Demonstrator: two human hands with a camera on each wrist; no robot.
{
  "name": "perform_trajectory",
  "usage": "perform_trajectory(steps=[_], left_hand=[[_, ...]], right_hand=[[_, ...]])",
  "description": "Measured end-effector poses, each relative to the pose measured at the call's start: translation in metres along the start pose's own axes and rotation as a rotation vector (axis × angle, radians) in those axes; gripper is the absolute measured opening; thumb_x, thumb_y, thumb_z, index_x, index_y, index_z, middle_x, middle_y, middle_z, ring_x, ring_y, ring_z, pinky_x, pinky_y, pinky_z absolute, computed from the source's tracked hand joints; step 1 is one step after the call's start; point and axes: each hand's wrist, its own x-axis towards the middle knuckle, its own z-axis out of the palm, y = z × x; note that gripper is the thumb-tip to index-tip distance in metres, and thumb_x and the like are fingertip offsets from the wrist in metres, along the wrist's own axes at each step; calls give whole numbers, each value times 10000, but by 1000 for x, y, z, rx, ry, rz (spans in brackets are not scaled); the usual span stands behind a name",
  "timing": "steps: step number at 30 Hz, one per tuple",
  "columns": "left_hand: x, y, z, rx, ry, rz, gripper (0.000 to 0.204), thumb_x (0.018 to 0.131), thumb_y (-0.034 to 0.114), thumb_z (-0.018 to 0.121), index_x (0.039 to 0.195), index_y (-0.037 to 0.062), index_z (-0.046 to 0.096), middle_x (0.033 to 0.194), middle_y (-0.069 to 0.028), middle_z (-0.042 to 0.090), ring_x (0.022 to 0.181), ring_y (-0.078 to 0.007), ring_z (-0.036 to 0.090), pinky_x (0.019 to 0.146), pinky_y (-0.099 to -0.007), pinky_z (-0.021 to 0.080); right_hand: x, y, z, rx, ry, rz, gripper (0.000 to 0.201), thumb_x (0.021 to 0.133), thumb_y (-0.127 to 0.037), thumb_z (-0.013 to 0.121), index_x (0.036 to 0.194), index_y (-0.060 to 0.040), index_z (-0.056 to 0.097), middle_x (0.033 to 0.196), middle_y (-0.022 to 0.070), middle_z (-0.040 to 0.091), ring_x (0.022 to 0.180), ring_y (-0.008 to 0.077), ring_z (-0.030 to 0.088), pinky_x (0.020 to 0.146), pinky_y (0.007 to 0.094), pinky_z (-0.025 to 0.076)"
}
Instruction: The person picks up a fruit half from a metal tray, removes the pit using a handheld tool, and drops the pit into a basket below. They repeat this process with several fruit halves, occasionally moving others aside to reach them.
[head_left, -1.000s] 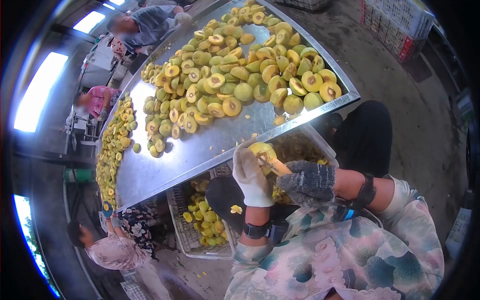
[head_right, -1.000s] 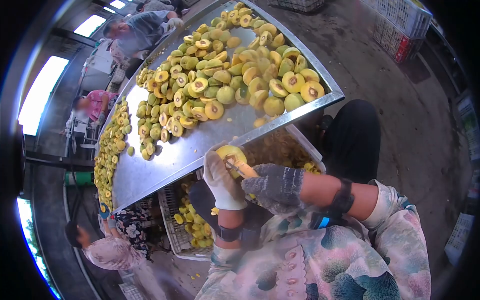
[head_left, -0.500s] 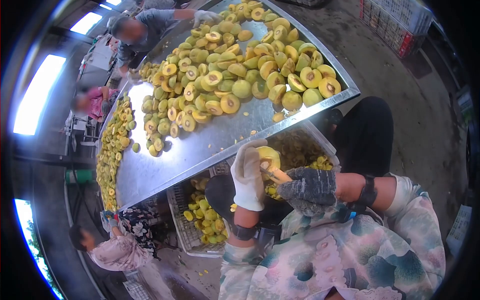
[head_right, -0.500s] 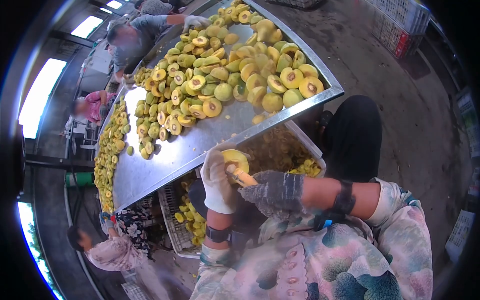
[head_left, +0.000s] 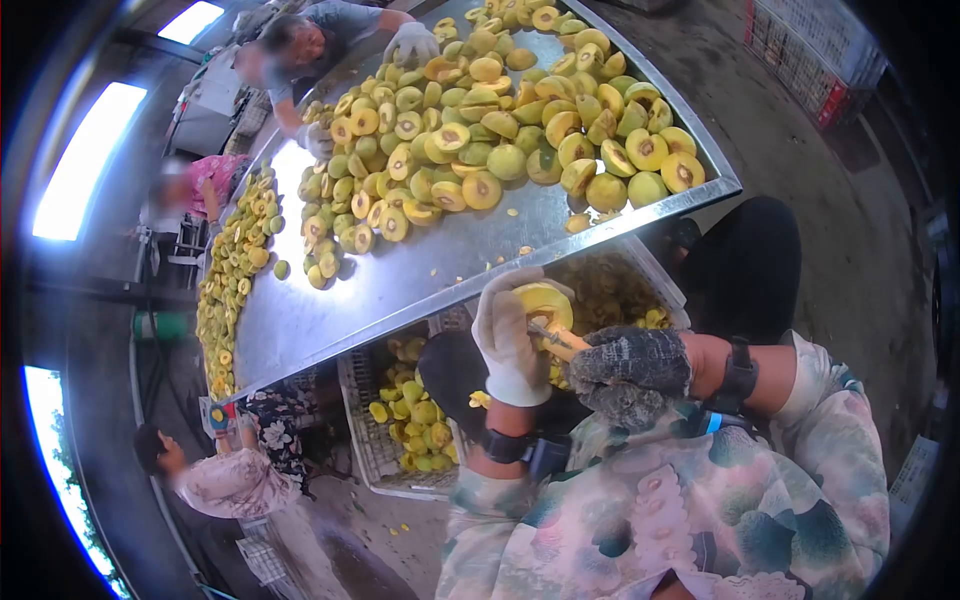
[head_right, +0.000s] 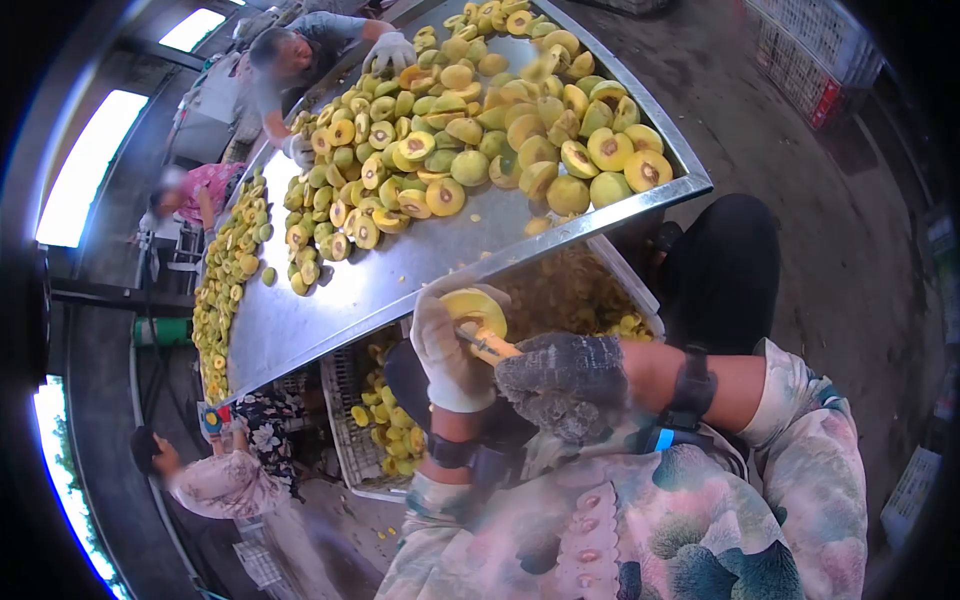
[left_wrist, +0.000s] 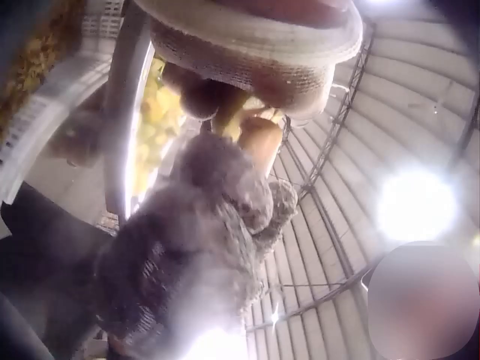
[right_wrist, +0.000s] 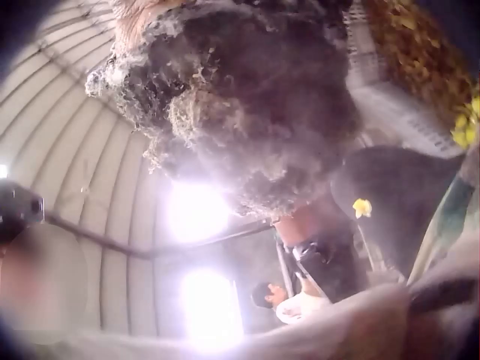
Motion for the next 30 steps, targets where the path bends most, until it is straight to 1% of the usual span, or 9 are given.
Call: perform_trajectory(steps=[2,9,12,15,17,21,23,26,30], left_hand=[[-2,0,8,-125,170,10,549,933,516,352,1049,-3,487,823,-177,624,714,-180,585,654,-269,473],[-11,4,2,-38,101,37,497,948,449,365,1049,-23,485,835,-172,637,750,-177,594,685,-265,477],[-10,4,-4,124,94,65,490,951,438,360,1050,-25,484,836,-168,637,762,-176,596,691,-266,477],[-11,-3,5,-198,150,-89,500,947,448,367,1051,-26,488,827,-167,638,754,-175,598,681,-264,480],[-12,-18,1,-328,140,-142,521,943,467,364,1054,-26,487,827,-166,639,753,-173,599,679,-262,480],[-16,-19,-2,-218,135,-160,545,938,492,354,1054,-23,487,826,-167,639,750,-171,596,686,-264,478],[-15,-14,-7,-144,48,-96,547,938,497,348,1049,-20,488,820,-166,637,747,-170,596,687,-264,478],[-14,-18,-7,-207,22,-77,541,941,494,336,1057,-14,481,833,-164,634,752,-173,596,690,-265,480],[-17,-24,-11,-461,87,-162,518,943,485,341,1105,6,458,881,-165,623,738,-191,599,630,-270,500]], right_hand=[[3,3,8,-9,72,-79,213,896,-306,562,907,-93,574,661,-14,548,465,84,508,366,196,381],[6,6,2,-107,7,-46,197,895,-285,566,956,-97,569,708,8,565,551,100,550,427,224,422],[15,13,0,-776,68,-515,190,899,-272,559,978,-100,567,736,-5,575,599,101,566,471,220,437],[12,17,15,-753,357,-409,185,910,-266,536,988,-101,563,745,-29,571,629,90,570,498,212,444],[14,19,2,216,55,-60,169,881,-254,590,971,-111,577,680,-14,563,507,83,523,432,223,409],[17,17,8,-316,215,-179,191,916,-303,520,941,-119,564,649,-37,535,517,66,511,425,212,384],[1,0,23,-437,194,-41,213,908,-331,537,919,-120,562,598,-37,510,456,65,473,380,215,347],[7,10,7,-31,66,52,231,907,-340,539,951,-114,555,581,-37,497,435,60,460,362,209,335],[19,25,-3,94,71,-29,231,891,-315,569,861,-86,572,660,10,561,469,99,515,379,229,388]])
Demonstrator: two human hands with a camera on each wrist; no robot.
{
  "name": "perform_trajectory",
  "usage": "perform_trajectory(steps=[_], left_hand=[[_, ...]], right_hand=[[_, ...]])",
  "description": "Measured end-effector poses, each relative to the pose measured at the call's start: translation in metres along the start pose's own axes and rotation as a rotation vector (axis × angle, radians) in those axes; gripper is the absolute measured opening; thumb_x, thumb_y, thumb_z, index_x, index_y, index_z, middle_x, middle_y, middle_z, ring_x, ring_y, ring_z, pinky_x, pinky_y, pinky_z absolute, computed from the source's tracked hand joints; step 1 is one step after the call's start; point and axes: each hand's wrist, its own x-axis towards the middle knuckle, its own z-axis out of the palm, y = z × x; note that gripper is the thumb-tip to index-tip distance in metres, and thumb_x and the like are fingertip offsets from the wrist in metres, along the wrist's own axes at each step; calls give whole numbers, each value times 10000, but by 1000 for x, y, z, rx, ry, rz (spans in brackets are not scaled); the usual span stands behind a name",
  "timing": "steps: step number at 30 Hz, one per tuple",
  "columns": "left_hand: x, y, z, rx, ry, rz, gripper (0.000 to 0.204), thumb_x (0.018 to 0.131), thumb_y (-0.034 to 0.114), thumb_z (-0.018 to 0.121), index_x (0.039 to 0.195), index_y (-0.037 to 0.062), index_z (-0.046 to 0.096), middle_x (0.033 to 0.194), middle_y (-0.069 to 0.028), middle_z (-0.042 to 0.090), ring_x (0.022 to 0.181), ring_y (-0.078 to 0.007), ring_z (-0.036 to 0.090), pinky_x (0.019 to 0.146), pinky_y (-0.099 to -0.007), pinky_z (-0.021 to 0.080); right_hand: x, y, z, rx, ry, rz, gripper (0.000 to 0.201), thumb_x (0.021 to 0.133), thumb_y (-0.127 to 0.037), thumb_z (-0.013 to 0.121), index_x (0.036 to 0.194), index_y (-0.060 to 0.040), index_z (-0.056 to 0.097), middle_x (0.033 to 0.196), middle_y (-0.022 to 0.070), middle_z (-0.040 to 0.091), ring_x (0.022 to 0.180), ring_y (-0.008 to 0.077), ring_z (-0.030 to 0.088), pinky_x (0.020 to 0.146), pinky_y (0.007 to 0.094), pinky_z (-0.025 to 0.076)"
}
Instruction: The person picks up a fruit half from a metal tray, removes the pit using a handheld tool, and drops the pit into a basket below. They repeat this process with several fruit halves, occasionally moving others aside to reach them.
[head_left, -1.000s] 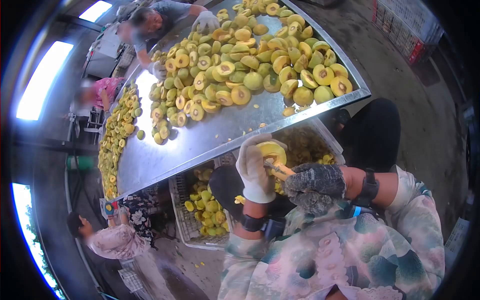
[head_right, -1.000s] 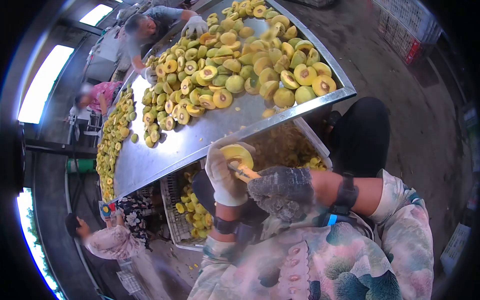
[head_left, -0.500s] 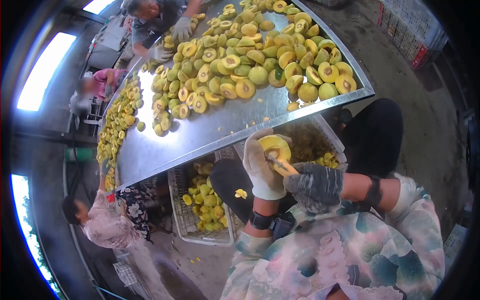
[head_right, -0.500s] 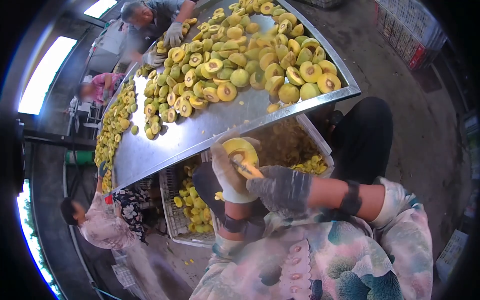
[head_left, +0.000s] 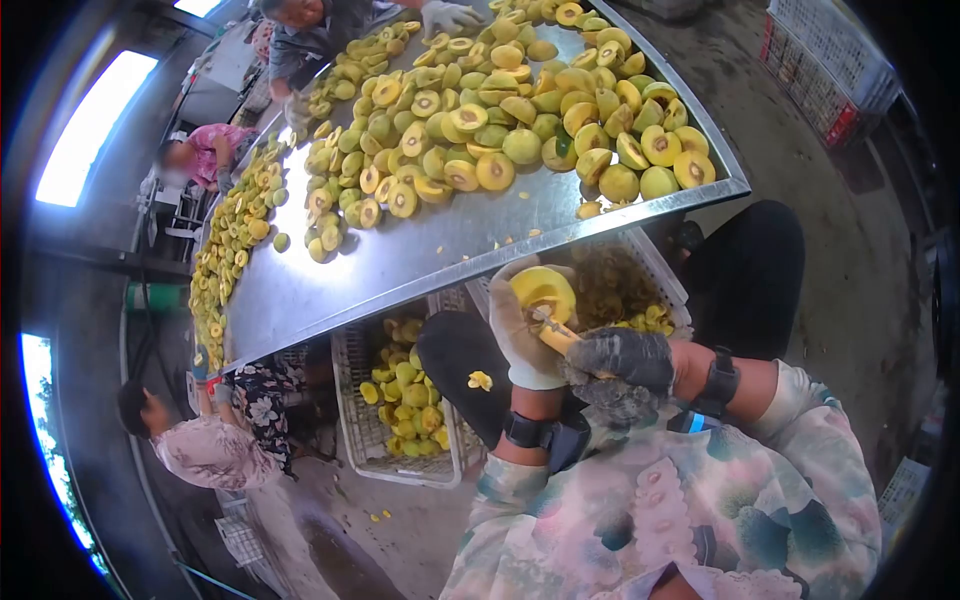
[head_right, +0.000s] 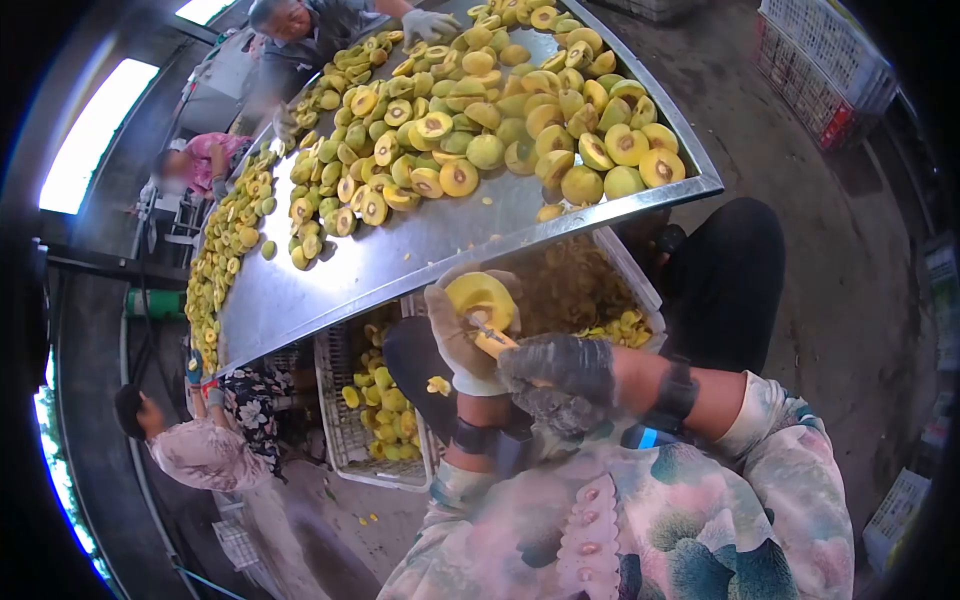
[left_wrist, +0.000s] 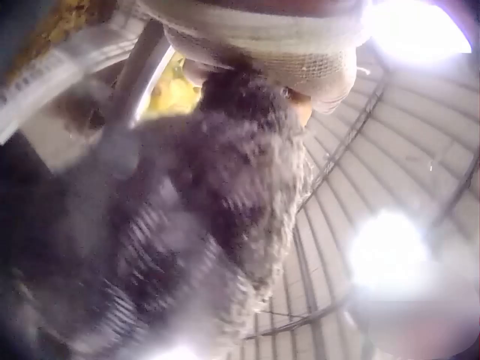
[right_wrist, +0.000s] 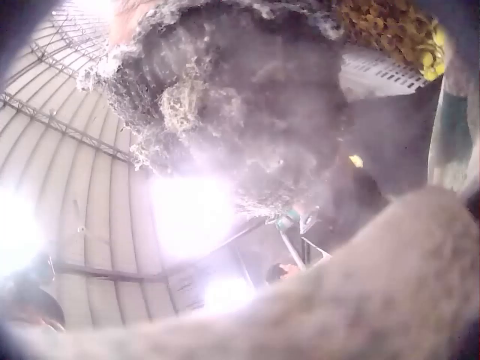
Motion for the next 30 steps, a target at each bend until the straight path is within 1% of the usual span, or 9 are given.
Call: perform_trajectory(steps=[7,9,12,16,21,23,25,27,30], left_hand=[[-2,7,-7,160,341,121,463,944,462,357,1115,43,455,904,-129,603,629,-188,596,488,-264,492],[0,14,-19,153,518,62,473,908,534,400,1012,87,520,824,-86,606,580,-180,577,461,-254,459],[4,31,-41,-32,557,130,447,883,531,453,1023,118,549,866,-77,621,674,-177,591,513,-263,473],[-15,63,-61,143,558,257,426,896,493,453,1044,104,545,888,-104,622,661,-175,599,500,-241,466],[-30,91,-142,2018,832,602,352,839,190,636,1153,56,548,994,-99,593,944,-208,570,852,-311,452],[-26,91,-105,1666,455,585,398,776,160,671,1137,38,555,988,-165,585,956,-317,561,869,-383,441],[-29,68,-64,1242,156,153,313,834,128,632,1120,16,572,977,-91,615,833,-173,599,749,-275,490],[-21,20,-65,1195,-179,258,188,835,124,622,990,17,622,838,-112,648,712,-156,621,649,-279,496],[-16,-20,-49,1324,-127,236,51,769,27,574,814,36,596,717,-139,616,668,-306,618,616,-345,492]], right_hand=[[15,1,-22,-581,151,-115,214,897,-243,560,1030,-75,566,698,-4,559,565,64,529,466,207,405],[22,4,-44,-1543,198,-475,265,883,-272,582,1055,-72,549,697,28,567,606,111,562,484,276,445],[8,-5,-30,-775,427,-158,295,875,-289,582,1060,-60,563,766,51,585,679,153,581,552,319,461],[7,-11,-57,-705,339,8,239,864,-277,601,1015,-92,600,730,19,573,604,131,543,487,257,427],[4,-6,-62,-98,146,48,164,863,-278,610,931,-130,598,705,-24,549,544,81,501,436,225,391],[2,-4,-55,93,16,-17,160,866,-277,605,921,-127,595,691,-21,546,526,85,500,421,230,385],[13,-3,-59,38,16,4,162,865,-273,604,924,-123,595,695,-14,557,545,90,517,430,229,391],[20,-6,-56,-17,17,3,163,864,-270,603,926,-119,595,699,-8,569,565,96,535,439,228,398],[29,-12,-53,-1080,429,-160,259,871,-322,571,950,-77,598,707,46,590,573,148,555,486,284,419]])
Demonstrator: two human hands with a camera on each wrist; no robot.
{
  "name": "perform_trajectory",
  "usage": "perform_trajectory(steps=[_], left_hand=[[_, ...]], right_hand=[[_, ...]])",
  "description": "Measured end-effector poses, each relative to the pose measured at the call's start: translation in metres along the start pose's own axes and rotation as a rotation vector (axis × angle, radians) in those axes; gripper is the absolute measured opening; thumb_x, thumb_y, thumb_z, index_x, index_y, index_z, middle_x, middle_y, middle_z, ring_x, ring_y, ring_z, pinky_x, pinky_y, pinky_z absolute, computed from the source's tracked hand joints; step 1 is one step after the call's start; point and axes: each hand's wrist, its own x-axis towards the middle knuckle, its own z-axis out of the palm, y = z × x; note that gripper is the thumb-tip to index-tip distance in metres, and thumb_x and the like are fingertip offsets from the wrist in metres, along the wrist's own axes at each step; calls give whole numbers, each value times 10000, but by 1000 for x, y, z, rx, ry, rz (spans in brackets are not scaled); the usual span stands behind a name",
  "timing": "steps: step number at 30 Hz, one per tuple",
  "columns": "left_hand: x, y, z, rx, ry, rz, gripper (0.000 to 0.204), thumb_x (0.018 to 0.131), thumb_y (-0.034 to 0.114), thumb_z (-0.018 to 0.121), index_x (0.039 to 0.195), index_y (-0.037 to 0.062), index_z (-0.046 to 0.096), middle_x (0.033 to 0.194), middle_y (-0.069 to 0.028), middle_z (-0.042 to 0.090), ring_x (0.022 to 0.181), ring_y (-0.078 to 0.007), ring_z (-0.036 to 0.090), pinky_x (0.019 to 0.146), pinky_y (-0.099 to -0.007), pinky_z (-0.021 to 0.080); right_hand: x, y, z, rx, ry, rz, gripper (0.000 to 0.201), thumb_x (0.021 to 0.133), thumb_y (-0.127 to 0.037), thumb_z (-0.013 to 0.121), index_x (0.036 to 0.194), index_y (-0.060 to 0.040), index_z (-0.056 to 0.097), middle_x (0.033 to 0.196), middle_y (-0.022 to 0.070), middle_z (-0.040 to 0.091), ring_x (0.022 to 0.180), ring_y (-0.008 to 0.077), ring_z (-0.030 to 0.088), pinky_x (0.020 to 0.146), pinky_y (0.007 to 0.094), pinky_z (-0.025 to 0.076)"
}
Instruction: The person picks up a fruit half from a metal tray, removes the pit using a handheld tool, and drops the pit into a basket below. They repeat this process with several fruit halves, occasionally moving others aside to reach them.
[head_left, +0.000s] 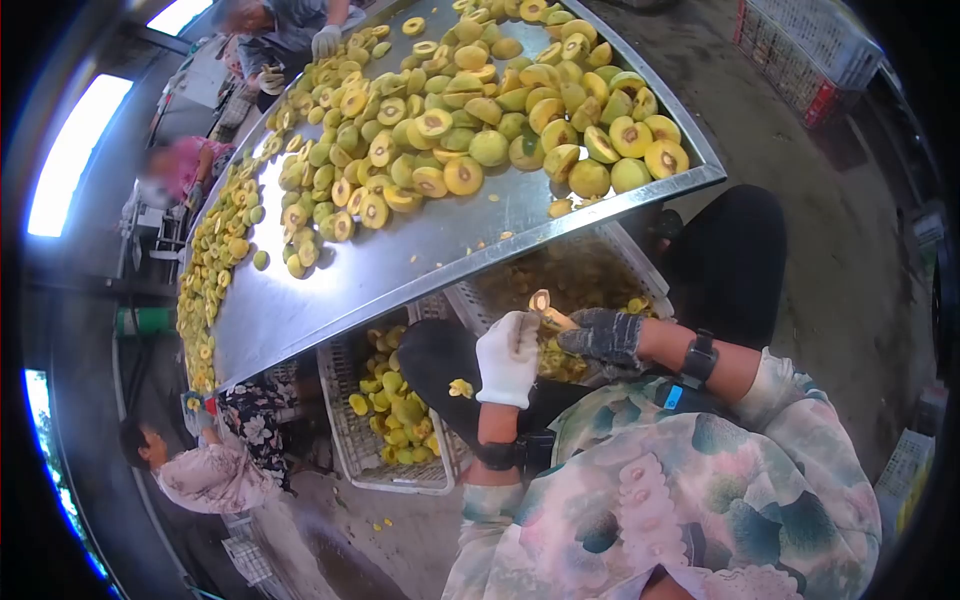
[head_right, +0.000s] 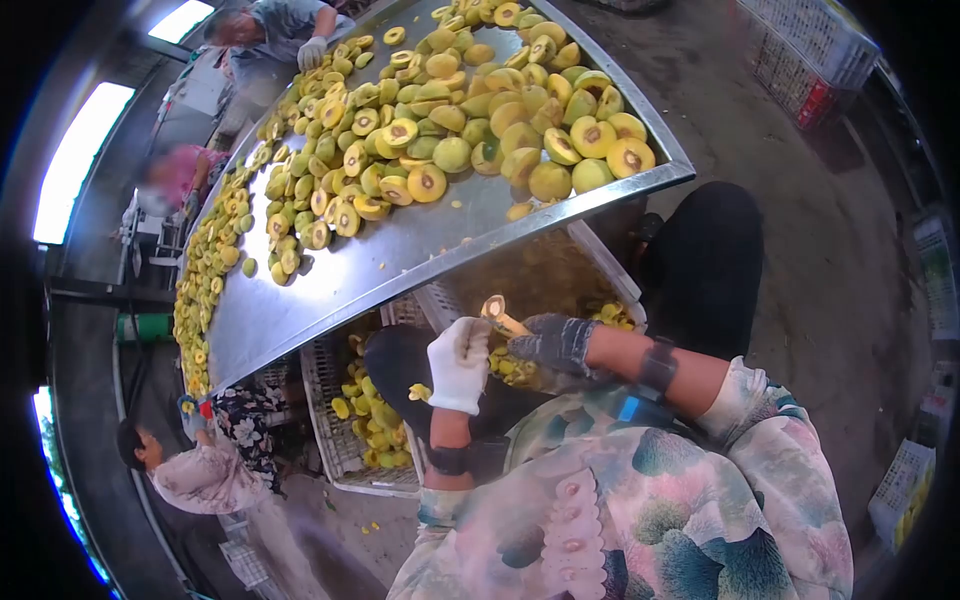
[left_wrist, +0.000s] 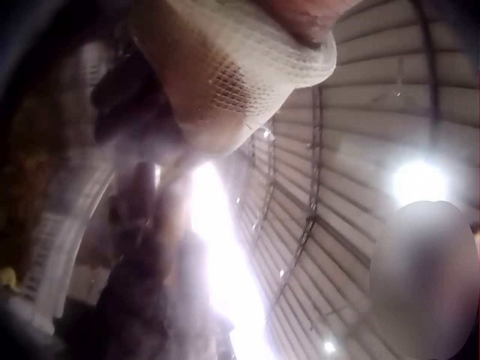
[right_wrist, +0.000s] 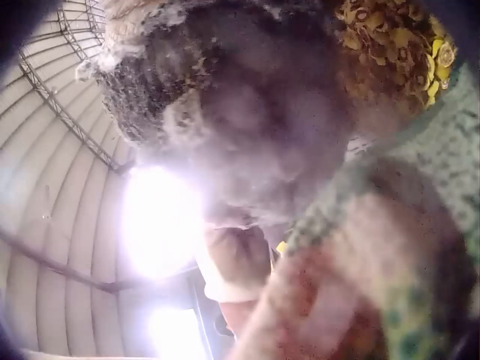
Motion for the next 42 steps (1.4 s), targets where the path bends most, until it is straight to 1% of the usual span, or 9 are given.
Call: perform_trajectory(steps=[4,6,11,15,21,31,33,36,42], left_hand=[[3,-8,10,-91,-68,-13,76,823,62,573,852,6,616,708,-132,617,629,-177,609,600,-295,481],[3,-11,2,-72,-132,-34,88,832,85,586,849,6,619,699,-111,618,623,-156,600,594,-282,478],[26,8,-43,-461,100,-613,173,855,168,632,961,32,623,668,-12,590,547,-43,502,449,-169,367],[50,-9,-43,-337,156,-268,212,855,172,632,1002,22,604,728,-15,585,532,-46,492,458,-179,395],[153,-19,-44,370,299,124,433,784,192,673,1161,36,529,1062,-173,587,912,-306,604,748,-396,490],[204,-6,3,589,-101,-69,441,724,218,678,1081,79,460,1188,-209,482,940,-411,572,795,-435,486],[194,-30,4,357,19,44,410,719,181,670,1061,109,454,994,-148,568,790,-361,611,669,-417,514],[158,5,-18,-956,164,-521,320,755,166,590,1038,173,438,855,-49,540,636,-185,554,428,-309,434],[101,37,-20,-1396,169,-392,240,887,353,516,1004,143,512,935,-102,577,610,-173,547,459,-246,411]], right_hand=[[8,32,1,-193,227,-261,287,873,-351,561,926,-73,609,677,53,581,541,173,543,483,309,409],[-16,2,-10,375,-150,196,246,855,-346,604,866,-100,590,637,13,560,501,109,529,411,226,387],[-19,34,-17,1136,-298,226,205,864,-292,604,887,-88,588,654,3,565,497,111,534,416,221,413],[-27,29,-24,1156,-410,164,201,848,-280,632,938,-103,607,804,-11,594,621,91,553,482,224,425],[-30,30,-34,1073,-234,178,212,843,-294,641,915,-99,598,685,-12,535,528,95,482,439,235,380],[-26,32,-35,889,-49,53,208,860,-260,629,958,-83,579,696,-28,550,541,58,500,459,200,399],[-25,24,-34,858,31,38,162,872,-247,611,955,-121,552,626,-53,491,489,50,463,408,206,346],[-33,-2,-35,658,176,-9,203,879,-260,580,1015,-116,537,625,-37,486,473,67,446,408,223,348],[-41,-56,-22,246,239,-182,272,861,-255,606,1038,-66,524,641,2,515,540,87,500,476,242,405]])
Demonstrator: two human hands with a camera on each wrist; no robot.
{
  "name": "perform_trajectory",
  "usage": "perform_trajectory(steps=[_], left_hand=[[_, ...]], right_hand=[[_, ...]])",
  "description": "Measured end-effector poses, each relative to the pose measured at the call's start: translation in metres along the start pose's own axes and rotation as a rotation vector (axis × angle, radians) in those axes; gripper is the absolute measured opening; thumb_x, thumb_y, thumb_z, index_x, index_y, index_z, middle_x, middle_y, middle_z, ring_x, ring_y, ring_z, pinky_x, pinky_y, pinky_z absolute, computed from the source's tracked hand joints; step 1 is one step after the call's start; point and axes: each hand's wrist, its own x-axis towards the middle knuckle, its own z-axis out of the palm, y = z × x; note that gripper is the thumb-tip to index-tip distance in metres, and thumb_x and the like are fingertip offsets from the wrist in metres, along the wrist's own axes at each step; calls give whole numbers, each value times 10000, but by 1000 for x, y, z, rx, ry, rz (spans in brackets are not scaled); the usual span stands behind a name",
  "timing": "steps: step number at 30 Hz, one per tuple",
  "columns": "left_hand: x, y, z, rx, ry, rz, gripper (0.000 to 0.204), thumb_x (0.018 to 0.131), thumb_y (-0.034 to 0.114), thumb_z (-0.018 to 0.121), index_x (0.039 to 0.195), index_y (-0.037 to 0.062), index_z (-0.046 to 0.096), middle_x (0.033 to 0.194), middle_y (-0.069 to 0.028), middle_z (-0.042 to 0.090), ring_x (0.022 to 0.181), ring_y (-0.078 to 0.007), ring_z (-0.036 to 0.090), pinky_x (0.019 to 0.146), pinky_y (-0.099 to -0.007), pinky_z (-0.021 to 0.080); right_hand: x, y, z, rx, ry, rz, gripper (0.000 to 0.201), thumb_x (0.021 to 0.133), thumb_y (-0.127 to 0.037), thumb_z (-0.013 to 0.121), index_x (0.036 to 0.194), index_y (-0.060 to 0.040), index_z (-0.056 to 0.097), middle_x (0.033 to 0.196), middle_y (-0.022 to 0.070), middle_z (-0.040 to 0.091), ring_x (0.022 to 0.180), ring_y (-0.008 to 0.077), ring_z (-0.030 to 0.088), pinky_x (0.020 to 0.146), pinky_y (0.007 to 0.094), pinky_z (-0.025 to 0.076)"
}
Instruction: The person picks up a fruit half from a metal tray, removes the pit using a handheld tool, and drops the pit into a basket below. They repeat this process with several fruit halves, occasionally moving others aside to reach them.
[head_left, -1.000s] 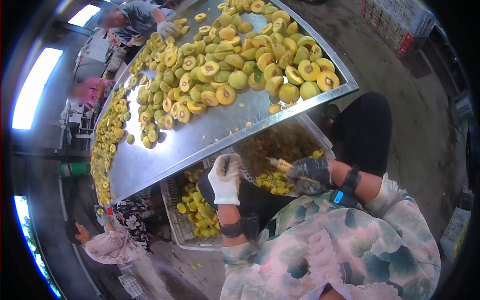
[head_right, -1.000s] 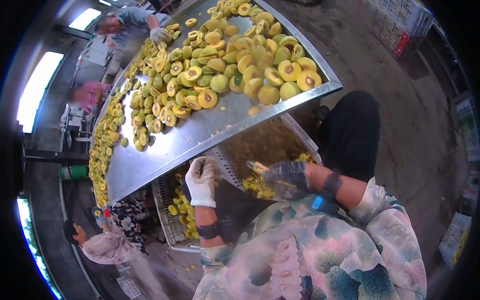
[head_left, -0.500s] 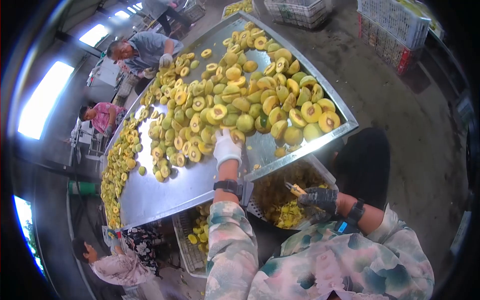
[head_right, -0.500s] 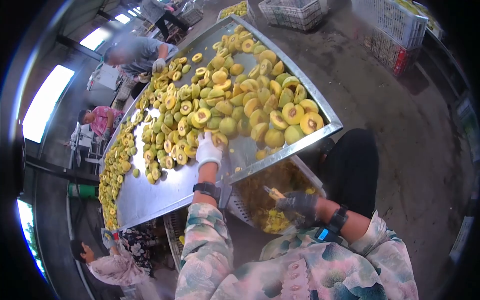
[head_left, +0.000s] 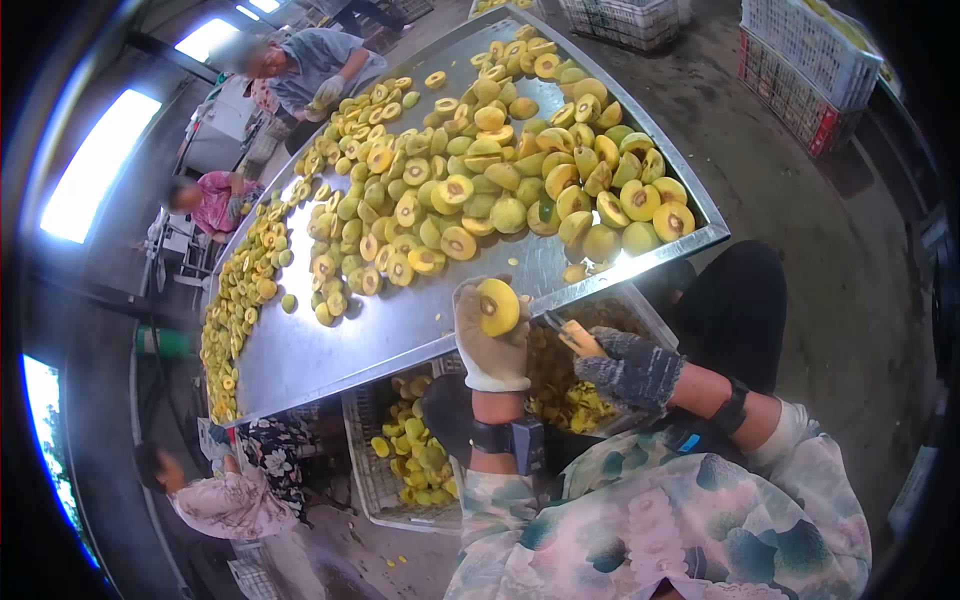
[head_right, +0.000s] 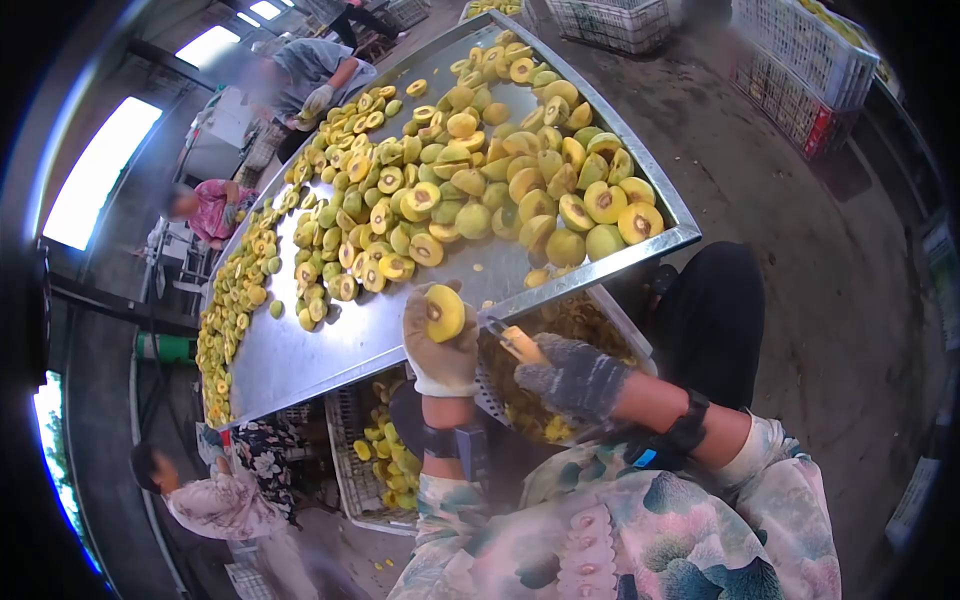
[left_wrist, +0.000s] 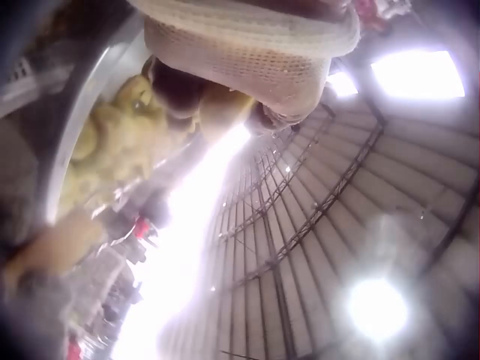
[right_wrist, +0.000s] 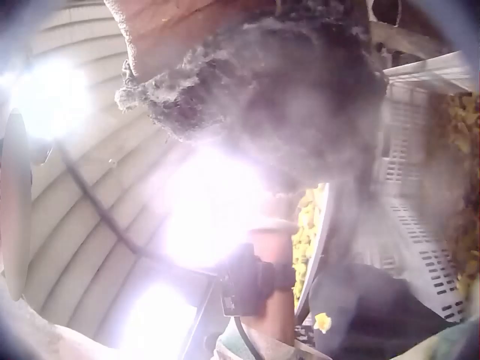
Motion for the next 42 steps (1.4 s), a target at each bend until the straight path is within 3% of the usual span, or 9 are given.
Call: perform_trajectory(steps=[5,7,23,26,27,31,37,39,42], left_hand=[[-22,-3,2,174,59,110,447,931,489,388,1049,73,501,974,-134,585,717,-176,575,638,-263,507],[-25,-6,-1,353,18,234,513,938,500,361,1056,24,509,962,-137,597,801,-176,587,701,-278,504],[-56,-1,-1,579,30,308,360,940,290,486,939,-40,628,807,-49,634,709,-102,555,650,-222,442],[-65,-4,16,613,210,379,244,924,155,478,873,-33,626,703,-15,574,624,-65,476,563,-226,413],[-54,-18,-7,732,159,526,200,902,102,486,853,-31,627,698,-1,565,609,-62,469,531,-227,404],[-49,-5,-2,714,-65,217,169,875,92,584,936,-50,651,740,1,592,637,-50,498,561,-212,432],[-47,9,11,633,-152,97,213,904,147,514,952,-27,627,821,-39,625,694,-76,531,627,-217,436],[-55,-2,20,572,-80,385,241,914,176,505,1011,-28,591,884,-85,633,731,-110,558,681,-235,463],[-57,-15,13,408,-16,393,285,927,232,491,1006,-28,578,910,-121,634,742,-149,587,694,-269,491]], right_hand=[[2,-5,20,-247,9,-117,313,854,-254,601,1034,-12,518,699,93,551,601,196,555,556,321,447],[12,11,29,-486,143,-442,312,841,-236,604,1020,5,522,794,166,570,702,308,572,631,370,457],[-4,0,39,-592,46,-140,360,822,-274,598,1015,20,517,853,228,592,815,397,582,690,413,460],[-2,7,37,-524,43,-218,307,821,-276,603,987,-23,552,855,209,590,766,365,580,661,421,448],[5,26,32,-1012,-34,-707,276,826,-273,598,996,-57,574,847,198,589,743,343,578,664,419,447],[-2,9,29,-331,-186,-89,339,848,-315,596,1045,-40,575,916,165,627,844,269,593,751,365,444],[10,27,26,-339,-73,-210,354,844,-312,592,1024,-8,570,906,201,612,821,321,580,735,387,443],[9,24,28,-505,8,-207,356,846,-315,586,999,7,565,901,223,601,823,358,576,724,402,443],[0,14,33,-560,-14,-300,363,848,-319,587,981,17,561,894,228,596,830,375,578,710,405,448]])
